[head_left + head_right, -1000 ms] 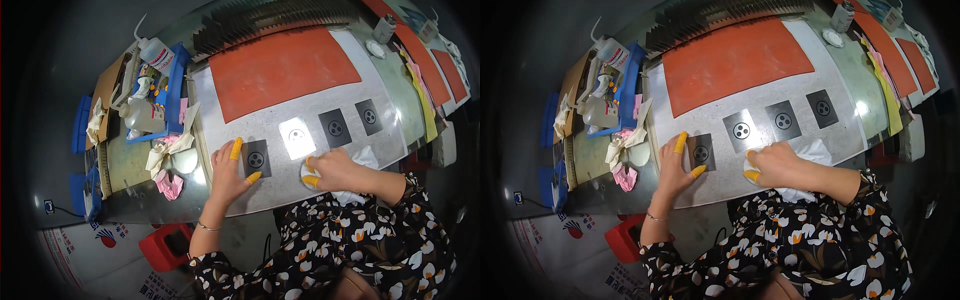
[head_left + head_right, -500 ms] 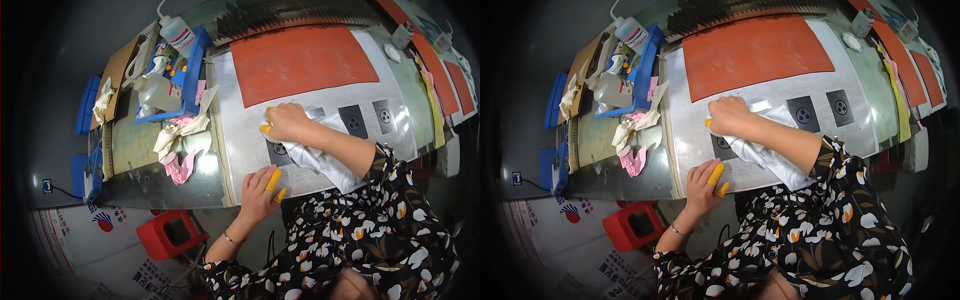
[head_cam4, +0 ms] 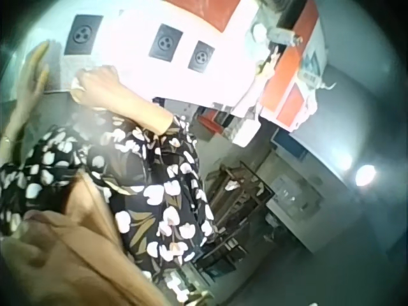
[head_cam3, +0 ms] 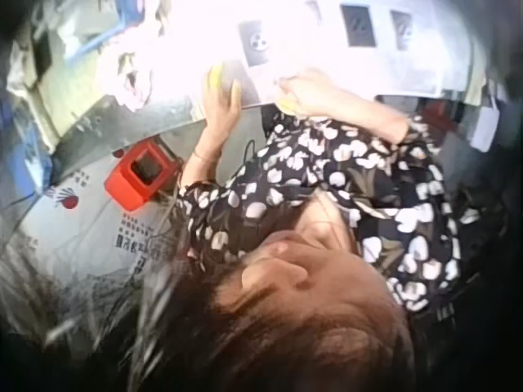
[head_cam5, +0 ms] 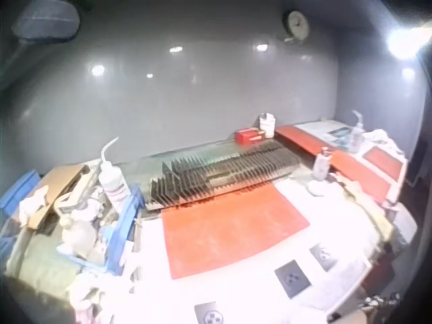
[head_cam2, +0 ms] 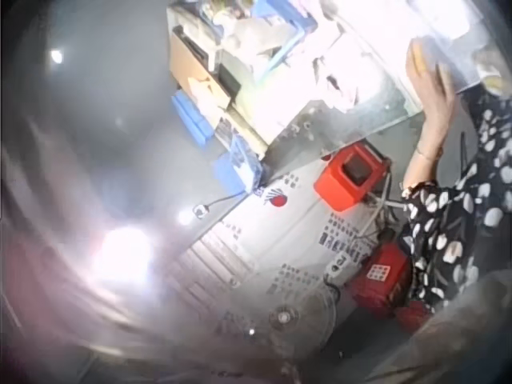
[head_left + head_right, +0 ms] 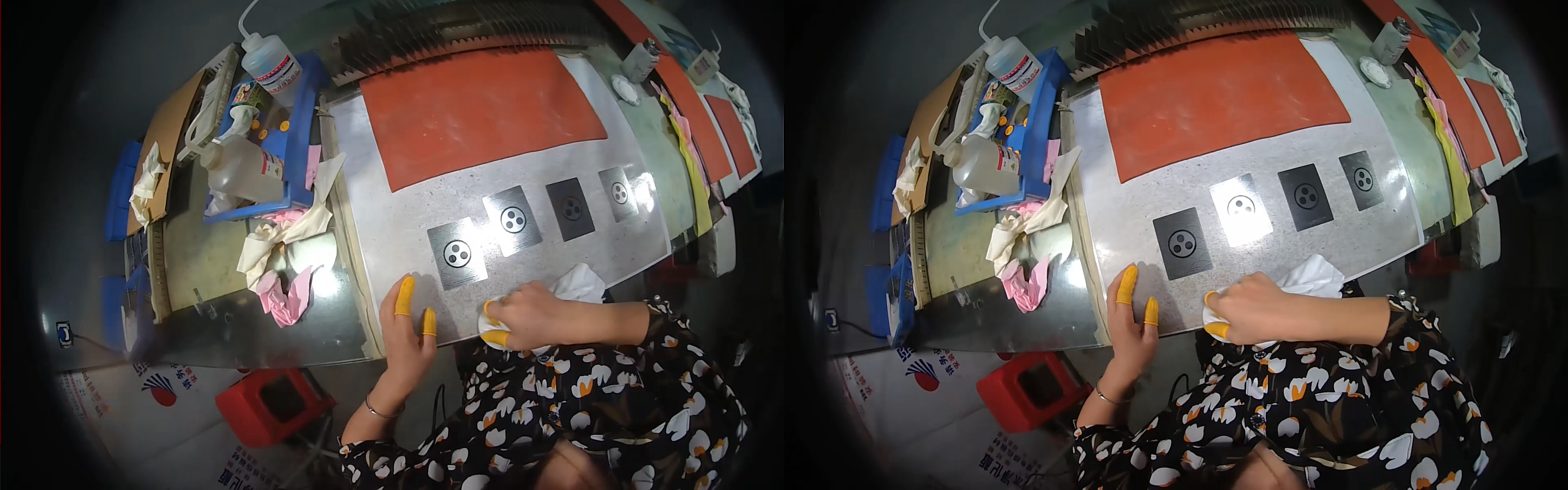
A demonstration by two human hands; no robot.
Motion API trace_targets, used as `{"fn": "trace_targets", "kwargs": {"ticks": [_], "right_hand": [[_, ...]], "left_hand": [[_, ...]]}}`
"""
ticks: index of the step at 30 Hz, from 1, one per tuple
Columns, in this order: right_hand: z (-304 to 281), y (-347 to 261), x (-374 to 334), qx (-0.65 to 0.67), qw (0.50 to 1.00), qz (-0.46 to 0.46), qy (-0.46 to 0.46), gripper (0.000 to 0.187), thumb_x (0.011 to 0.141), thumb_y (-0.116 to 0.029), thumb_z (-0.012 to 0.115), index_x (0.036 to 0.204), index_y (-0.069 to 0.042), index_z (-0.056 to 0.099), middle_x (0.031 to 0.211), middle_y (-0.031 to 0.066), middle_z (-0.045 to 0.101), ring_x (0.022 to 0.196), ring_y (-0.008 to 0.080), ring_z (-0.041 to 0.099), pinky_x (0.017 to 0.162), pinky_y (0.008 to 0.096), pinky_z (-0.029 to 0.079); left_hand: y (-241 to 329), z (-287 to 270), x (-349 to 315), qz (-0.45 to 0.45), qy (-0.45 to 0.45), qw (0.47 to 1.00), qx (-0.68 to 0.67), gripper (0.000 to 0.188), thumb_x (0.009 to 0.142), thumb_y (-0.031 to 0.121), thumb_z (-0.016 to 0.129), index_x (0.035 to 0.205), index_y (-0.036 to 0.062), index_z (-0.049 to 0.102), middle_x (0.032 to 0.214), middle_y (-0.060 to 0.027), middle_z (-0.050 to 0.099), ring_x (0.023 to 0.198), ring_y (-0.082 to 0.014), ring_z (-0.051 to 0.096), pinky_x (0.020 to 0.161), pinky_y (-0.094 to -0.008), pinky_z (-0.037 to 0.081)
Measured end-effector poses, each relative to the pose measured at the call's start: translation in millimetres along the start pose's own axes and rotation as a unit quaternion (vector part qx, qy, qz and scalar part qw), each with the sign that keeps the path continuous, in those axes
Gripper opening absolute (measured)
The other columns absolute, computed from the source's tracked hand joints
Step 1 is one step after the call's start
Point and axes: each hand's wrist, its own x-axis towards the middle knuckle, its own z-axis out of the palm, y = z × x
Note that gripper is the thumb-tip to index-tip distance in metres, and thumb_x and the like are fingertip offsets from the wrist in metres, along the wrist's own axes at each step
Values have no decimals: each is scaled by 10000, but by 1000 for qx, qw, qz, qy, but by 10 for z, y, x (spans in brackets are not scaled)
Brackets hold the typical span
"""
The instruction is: The person wipes small, dark rectangular electronic components with a white cloth on a metal workbench. They handle the items one by one, flipping them over to clean both sides, and occasionally switch to a pink cloth. The person also wipes the metal surface of the workbench between handling the components.
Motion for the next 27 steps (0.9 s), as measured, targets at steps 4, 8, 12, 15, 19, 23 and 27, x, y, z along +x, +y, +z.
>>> {"fn": "trace_targets", "kwargs": {"ticks": [4, 8, 12, 15, 19, 23, 27], "right_hand": [[-59, 386, -454, 60, 995, -4, 77, 282, 696, -278, 691, 769, -25, 589, 677, 147, 620, 552, 301, 604, 492, 361, 466], [235, 681, -736, 165, 947, -42, 273, 282, 637, -217, 763, 747, -34, 579, 668, 111, 609, 533, 278, 587, 489, 330, 456], [312, 679, -747, 167, 934, -58, 311, 283, 632, -184, 772, 753, -23, 573, 639, 93, 588, 516, 254, 576, 484, 308, 447], [338, 700, -756, 168, 932, -59, 317, 290, 648, -191, 765, 761, -12, 568, 643, 107, 587, 515, 253, 578, 479, 307, 445], [347, 684, -709, 186, 921, -64, 337, 263, 662, -178, 738, 743, -38, 531, 580, 88, 538, 449, 241, 534, 428, 309, 386], [320, 672, -736, 177, 931, -45, 317, 269, 662, -193, 755, 766, -32, 565, 645, 90, 592, 523, 253, 587, 481, 304, 444], [296, 634, -710, 180, 928, -44, 324, 252, 663, -176, 752, 755, -40, 560, 628, 94, 582, 513, 252, 583, 476, 306, 435]], "left_hand": [[-210, -321, 117, -20, -20, 996, 87, 463, 740, -8, 578, 1179, -58, 440, 1228, -193, 436, 1130, -360, 420, 954, -407, 333], [-417, -391, 215, 23, -14, 982, 187, 467, 723, 53, 616, 1151, -54, 462, 1249, -181, 426, 1150, -362, 398, 966, -423, 304], [-375, -382, 203, 15, -22, 982, 189, 468, 692, 84, 659, 1094, -77, 482, 1257, -188, 416, 1161, -367, 390, 958, -440, 301], [-381, -388, 225, 13, -19, 983, 185, 459, 682, 100, 676, 1061, -86, 496, 1258, -194, 413, 1167, -372, 385, 958, -451, 297], [-398, -385, 202, 18, -13, 981, 190, 489, 707, 104, 655, 1137, -50, 478, 1246, -184, 431, 1141, -358, 408, 945, -422, 311], [-401, -371, 197, 34, -5, 981, 191, 487, 714, 113, 652, 1142, -42, 478, 1246, -187, 431, 1142, -356, 408, 947, -420, 311], [-403, -360, 192, 29, 4, 981, 194, 486, 721, 120, 646, 1149, -38, 477, 1242, -187, 434, 1142, -353, 410, 947, -415, 312]]}}
